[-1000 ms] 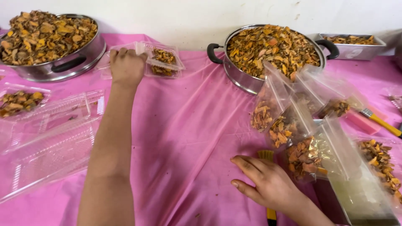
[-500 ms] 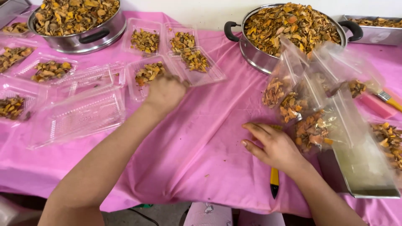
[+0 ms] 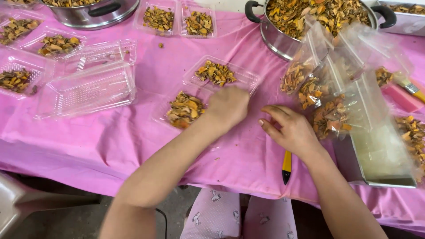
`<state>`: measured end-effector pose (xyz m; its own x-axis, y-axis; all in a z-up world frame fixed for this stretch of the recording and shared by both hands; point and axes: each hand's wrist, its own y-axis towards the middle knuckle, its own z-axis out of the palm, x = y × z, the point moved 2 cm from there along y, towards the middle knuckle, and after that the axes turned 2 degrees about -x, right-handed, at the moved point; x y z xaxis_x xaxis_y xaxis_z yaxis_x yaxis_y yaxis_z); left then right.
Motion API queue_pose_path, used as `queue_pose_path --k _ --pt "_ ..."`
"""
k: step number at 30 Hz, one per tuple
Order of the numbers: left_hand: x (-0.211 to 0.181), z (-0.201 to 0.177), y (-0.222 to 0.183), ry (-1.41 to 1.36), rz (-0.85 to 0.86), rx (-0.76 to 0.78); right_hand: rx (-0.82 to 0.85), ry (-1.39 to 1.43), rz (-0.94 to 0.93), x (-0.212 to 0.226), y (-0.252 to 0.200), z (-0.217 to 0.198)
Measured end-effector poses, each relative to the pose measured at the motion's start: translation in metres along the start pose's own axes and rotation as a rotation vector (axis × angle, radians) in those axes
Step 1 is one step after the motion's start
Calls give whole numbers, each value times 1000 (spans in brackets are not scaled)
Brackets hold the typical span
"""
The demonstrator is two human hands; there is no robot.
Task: Sorting and cleaning dried tea pieces by hand and with a brush, then placing them into plastic bags and containers.
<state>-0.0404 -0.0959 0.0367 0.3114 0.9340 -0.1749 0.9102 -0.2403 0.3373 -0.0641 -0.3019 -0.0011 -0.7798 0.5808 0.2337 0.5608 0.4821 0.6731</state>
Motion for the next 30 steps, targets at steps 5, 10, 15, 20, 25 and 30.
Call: queue_pose_path --k 5,10,15,20,25,30 --pt "28 -68 33 -282 -113 -60 -11 -19 27 -1 1 -2" --pt "136 -39 18 -53 -308 71 -2 -40 32 -5 2 -3" --pt "209 31 22 -285 -473 202 -12 -24 37 2 10 -15" --pt "158 -7 4 -273 -522 165 -282 -121 50 -15 -4 -23" --pt "176 11 14 -301 -474 143 -290 -268 105 9 0 -53" --pt "150 -4 -3 -534 -517 186 637 -470 633 35 8 -51"
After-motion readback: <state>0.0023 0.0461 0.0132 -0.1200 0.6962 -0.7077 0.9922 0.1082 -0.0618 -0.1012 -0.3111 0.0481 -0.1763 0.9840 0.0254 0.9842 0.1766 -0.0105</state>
